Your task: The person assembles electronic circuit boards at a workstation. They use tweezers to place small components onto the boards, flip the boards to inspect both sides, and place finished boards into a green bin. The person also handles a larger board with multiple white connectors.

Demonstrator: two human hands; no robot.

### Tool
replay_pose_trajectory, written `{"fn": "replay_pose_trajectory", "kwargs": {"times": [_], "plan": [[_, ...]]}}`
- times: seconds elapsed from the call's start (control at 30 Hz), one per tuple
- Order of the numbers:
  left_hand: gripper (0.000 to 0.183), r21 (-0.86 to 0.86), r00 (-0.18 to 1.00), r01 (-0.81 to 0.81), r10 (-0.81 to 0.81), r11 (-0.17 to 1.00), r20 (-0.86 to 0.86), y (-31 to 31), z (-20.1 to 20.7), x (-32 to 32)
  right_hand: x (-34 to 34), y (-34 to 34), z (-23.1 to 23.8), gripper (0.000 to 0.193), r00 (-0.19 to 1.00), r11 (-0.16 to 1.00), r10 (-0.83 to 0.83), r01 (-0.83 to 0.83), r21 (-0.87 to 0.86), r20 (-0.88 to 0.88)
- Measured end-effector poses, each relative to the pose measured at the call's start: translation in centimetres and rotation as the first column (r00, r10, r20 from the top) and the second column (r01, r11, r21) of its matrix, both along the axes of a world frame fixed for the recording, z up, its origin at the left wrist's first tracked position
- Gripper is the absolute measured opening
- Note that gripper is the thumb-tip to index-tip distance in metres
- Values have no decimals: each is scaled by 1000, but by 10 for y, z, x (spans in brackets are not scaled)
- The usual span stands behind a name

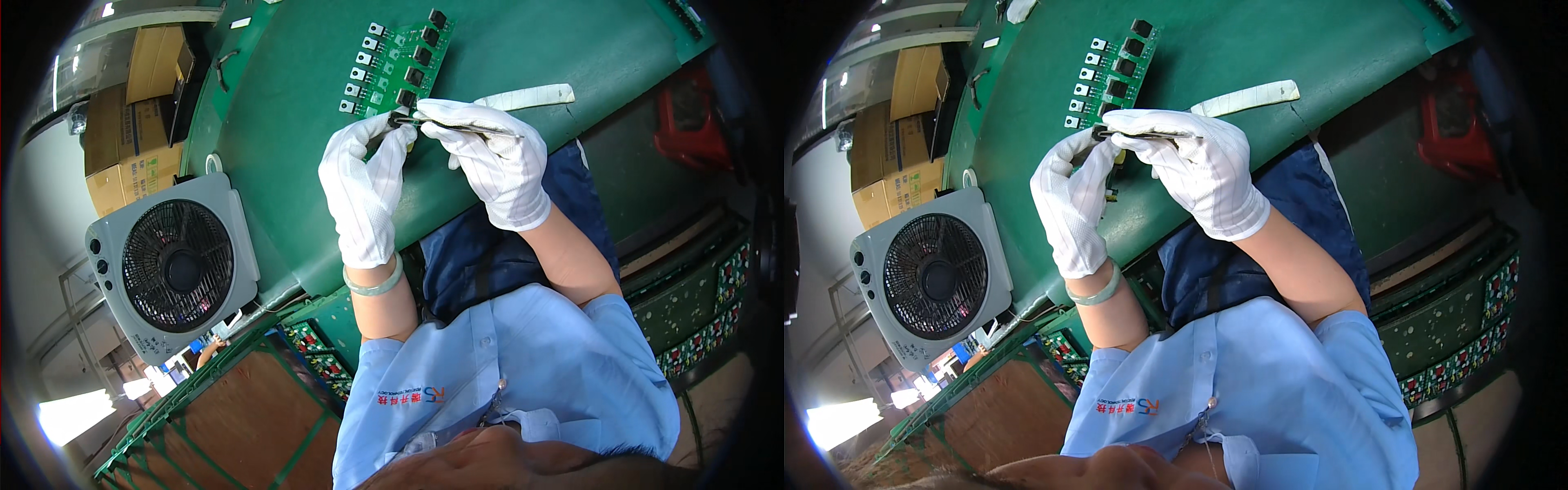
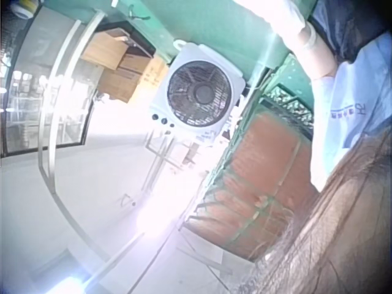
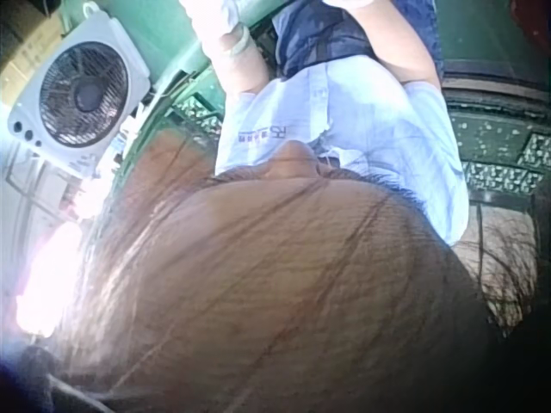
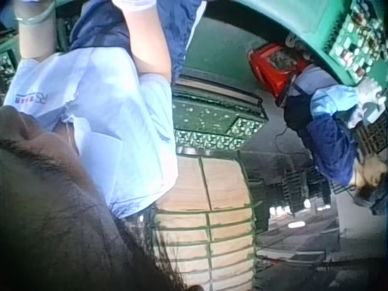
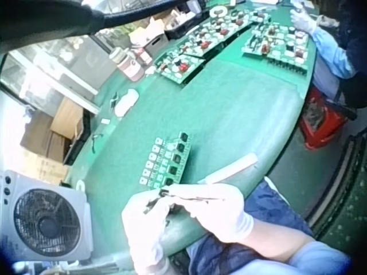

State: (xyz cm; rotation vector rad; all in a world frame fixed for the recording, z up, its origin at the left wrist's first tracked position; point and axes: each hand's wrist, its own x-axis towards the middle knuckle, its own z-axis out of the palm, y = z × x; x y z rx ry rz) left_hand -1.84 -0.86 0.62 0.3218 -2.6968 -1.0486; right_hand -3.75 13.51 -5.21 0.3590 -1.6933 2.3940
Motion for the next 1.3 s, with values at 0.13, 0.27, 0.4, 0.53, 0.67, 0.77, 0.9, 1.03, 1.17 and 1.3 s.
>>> {"fn": "replay_pose_trajectory", "kwargs": {"times": [0.13, 0.27, 0.4, 0.53, 0.67, 0.77, 0.9, 1.03, 1.17, 1.3], "plan": [[18, 2, 1000, -3, 3, 1000, 11, 3, 1, -1, 0, 2, 0, 18, 1000, 997, -2, 0, 81, 23], [19, 9, 1000, -8, 8, 1000, 10, 2, 0, 0, 0, 4, -1, 18, 1000, 992, -6, 5, 125, 7], [25, -41, 999, -16, 18, 999, 41, -2, -1, -1, 1, 4, -1, 21, 1000, 997, -20, 19, 69, 3], [23, -16, 1000, 5, -5, 1000, 14, -2, -2, -1, 3, 15, 9, 23, 999, 1000, 6, -6, -8, 52], [20, -119, 998, 66, -67, 991, -7, 11, 4, 2, 10, 44, 17, 23, 958, 992, 8, 28, -121, 286], [40, -431, 970, 50, -147, 901, -194, 26, 5, 7, 7, 97, 4, 22, 906, 979, -171, 202, -39, 386], [44, -249, 849, 293, -371, 923, -377, 83, 7, -5, 20, 176, -17, 28, 801, 906, -391, 421, 38, 453], [43, -197, 681, 665, -693, 721, -236, 179, -22, -29, 42, 229, -18, 29, 735, 852, -498, 512, 106, 460], [38, -217, 510, 793, -816, 569, -274, 245, -46, -29, 70, 255, -17, 26, 650, 770, -625, 602, 211, 432], [28, -276, 436, 812, -848, 515, -302, 281, -68, -24, 86, 278, -18, 23, 582, 721, -667, 660, 209, 465]]}}
